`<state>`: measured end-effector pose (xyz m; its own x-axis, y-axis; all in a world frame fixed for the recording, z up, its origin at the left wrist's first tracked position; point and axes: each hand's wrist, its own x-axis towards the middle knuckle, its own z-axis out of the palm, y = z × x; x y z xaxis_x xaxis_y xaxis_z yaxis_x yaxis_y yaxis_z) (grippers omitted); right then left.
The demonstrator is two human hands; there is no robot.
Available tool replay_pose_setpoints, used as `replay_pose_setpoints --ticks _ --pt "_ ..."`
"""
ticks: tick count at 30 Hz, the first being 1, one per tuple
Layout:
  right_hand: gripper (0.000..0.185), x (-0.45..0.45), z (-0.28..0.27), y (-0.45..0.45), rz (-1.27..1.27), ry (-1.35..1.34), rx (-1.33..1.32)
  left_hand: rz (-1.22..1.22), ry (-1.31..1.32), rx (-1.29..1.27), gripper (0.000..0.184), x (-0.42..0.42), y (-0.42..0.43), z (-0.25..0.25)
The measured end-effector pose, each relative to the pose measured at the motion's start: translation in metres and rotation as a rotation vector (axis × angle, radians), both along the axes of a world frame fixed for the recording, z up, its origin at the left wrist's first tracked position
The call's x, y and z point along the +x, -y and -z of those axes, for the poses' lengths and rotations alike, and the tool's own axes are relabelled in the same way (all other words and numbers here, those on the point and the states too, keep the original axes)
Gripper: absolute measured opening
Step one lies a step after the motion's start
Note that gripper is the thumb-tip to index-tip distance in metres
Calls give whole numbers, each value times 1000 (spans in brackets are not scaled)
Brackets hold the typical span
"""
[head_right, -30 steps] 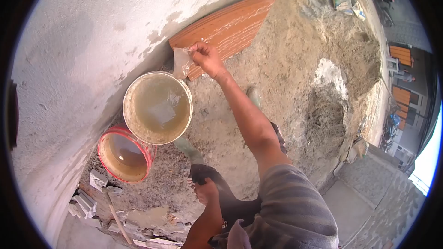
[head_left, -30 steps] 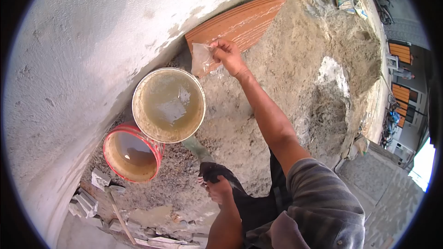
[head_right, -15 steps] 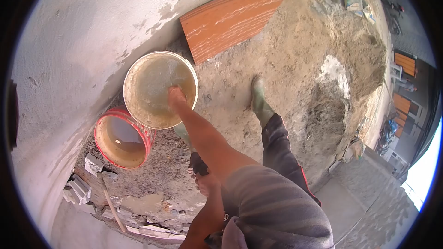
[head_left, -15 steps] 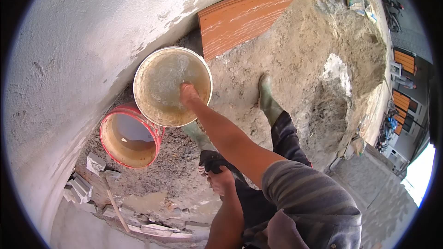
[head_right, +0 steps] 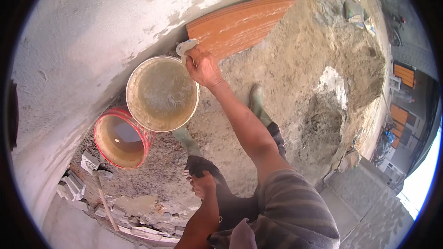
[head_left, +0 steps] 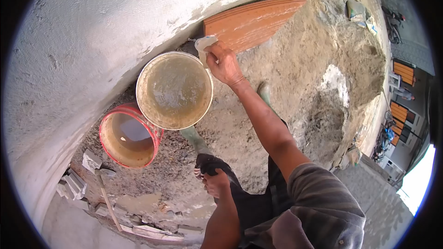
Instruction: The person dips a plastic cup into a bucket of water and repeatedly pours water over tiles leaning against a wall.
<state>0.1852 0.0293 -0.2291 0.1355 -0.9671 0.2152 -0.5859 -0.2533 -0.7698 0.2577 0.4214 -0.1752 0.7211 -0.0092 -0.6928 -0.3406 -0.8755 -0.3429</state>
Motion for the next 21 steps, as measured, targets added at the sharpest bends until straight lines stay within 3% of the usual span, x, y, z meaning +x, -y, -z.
replay_pose_setpoints --ticks 10,16,21 --pt "19 8 -12 34 200 -81 -12 22 5 7 63 -3 6 -4" --pt "23 -8 -7 42 241 237 239 15 2 30 62 -3 -1 1" --pt "27 -20 -11 54 234 248 286 19 5 55 62 -6 2 3"
